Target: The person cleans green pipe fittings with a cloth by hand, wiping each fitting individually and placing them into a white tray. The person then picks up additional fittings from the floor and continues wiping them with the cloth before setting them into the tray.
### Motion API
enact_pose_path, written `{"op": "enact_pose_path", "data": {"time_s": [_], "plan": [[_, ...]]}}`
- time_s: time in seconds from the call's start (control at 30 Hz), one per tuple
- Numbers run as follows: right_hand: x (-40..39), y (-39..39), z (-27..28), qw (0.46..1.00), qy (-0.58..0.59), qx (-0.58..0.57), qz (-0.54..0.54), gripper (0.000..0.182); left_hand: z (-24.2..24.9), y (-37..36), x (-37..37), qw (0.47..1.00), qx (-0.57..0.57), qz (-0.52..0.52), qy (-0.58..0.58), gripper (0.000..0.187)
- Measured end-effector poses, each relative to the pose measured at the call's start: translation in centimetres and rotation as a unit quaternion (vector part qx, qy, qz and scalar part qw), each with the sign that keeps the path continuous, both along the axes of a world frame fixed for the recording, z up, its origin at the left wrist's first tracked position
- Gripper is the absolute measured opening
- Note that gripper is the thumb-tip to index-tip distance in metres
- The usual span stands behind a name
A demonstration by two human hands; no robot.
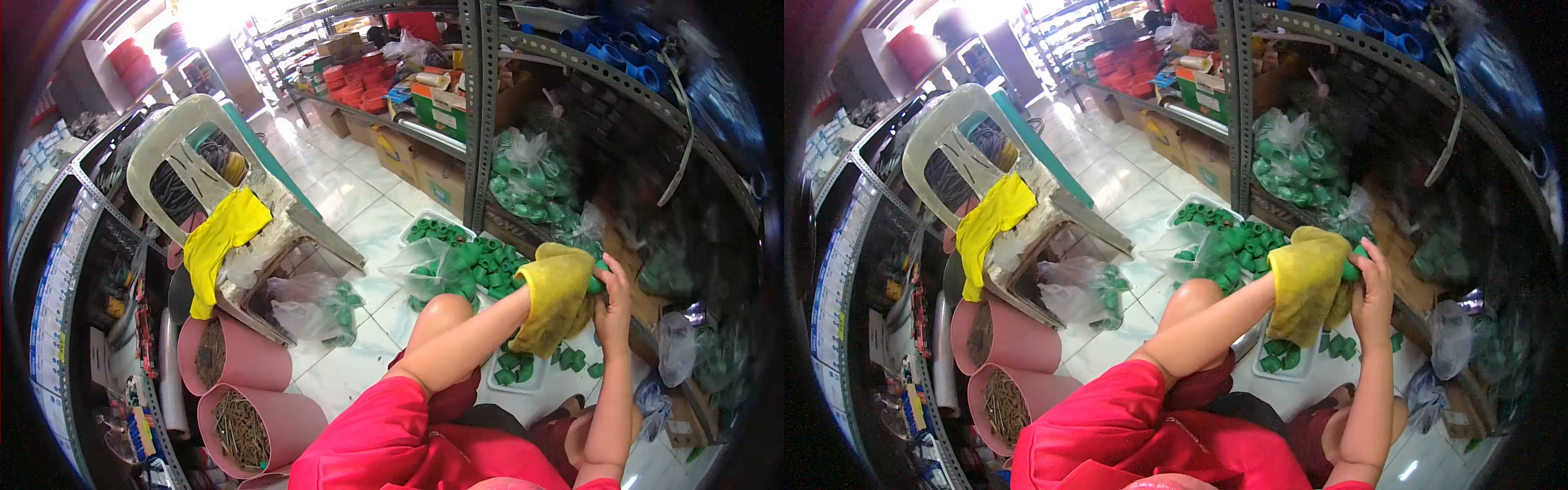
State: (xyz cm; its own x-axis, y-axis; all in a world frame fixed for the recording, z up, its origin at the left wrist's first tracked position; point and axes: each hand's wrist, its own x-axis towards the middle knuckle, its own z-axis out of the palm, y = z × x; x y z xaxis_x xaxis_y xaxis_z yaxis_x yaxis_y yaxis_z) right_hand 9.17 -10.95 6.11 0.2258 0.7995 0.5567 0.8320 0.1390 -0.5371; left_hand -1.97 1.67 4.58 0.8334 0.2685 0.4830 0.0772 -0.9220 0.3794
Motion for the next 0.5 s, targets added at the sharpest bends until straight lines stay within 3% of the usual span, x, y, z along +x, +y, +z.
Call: {"op": "enact_pose_path", "data": {"time_s": [0.03, 0.07, 0.1, 0.13, 0.17, 0.2, 0.23, 0.27, 0.3, 0.33, 0.37, 0.4, 0.43, 0.5], "plan": [[0.2, 0.0, -0.3, 1.0, -0.026, -0.003, 0.001, 0.042, -4.6, 0.6, 1.5, 0.989, 0.013, -0.02, -0.144, 0.022], [0.4, 0.2, -0.5, 0.999, 0.03, -0.034, 0.018, 0.052, -4.7, -0.4, 1.4, 0.989, 0.012, -0.019, -0.144, 0.022], [0.2, 0.2, -0.3, 0.999, 0.029, -0.036, 0.018, 0.052, -4.2, -1.7, 1.5, 0.936, -0.302, -0.023, -0.178, 0.021], [-0.3, 0.3, 0.0, 0.993, 0.108, -0.039, -0.006, 0.053, -3.8, -2.4, 1.7, 0.787, -0.585, -0.026, -0.193, 0.02], [-0.5, 0.3, 0.2, 0.981, 0.187, -0.041, -0.032, 0.055, -4.1, -2.1, 2.2, 0.786, -0.587, -0.029, -0.191, 0.02], [0.3, 0.3, 0.4, 0.944, 0.322, -0.073, -0.012, 0.046, -4.4, -1.5, 2.9, 0.882, -0.441, -0.002, -0.164, 0.017], [0.6, 0.0, 0.6, 0.944, 0.323, -0.074, -0.016, 0.046, -4.7, -1.1, 3.6, 0.95, -0.281, 0.024, -0.132, 0.016], [0.9, -0.3, 1.0, 0.884, 0.456, -0.099, -0.025, 0.042, -3.4, -1.4, 2.8, 0.976, -0.154, 0.042, -0.148, 0.015], [1.0, -0.4, 1.4, 0.805, 0.579, -0.123, -0.028, 0.039, -2.3, -1.4, 2.2, 0.977, -0.151, 0.043, -0.147, 0.015], [1.0, -0.5, 1.6, 0.814, 0.56, -0.154, -0.017, 0.039, -1.2, -1.3, 1.6, 0.997, 0.013, 0.051, -0.055, 0.018], [1.2, -0.4, 0.9, 0.813, 0.561, -0.156, -0.012, 0.039, -0.5, -1.4, 1.2, 0.982, 0.174, 0.057, 0.042, 0.022], [1.7, -0.3, -0.1, 0.832, 0.533, -0.154, -0.016, 0.037, 0.0, -1.8, 1.2, 0.993, 0.099, 0.056, 0.038, 0.023], [1.8, -0.3, -0.6, 0.85, 0.505, -0.151, -0.021, 0.036, 0.7, -1.9, 1.0, 0.993, 0.098, 0.058, 0.039, 0.023], [0.6, 0.0, -0.6, 0.851, 0.513, -0.11, -0.006, 0.036, 1.7, -2.0, 0.7, 0.969, 0.206, 0.097, 0.091, 0.01]]}}
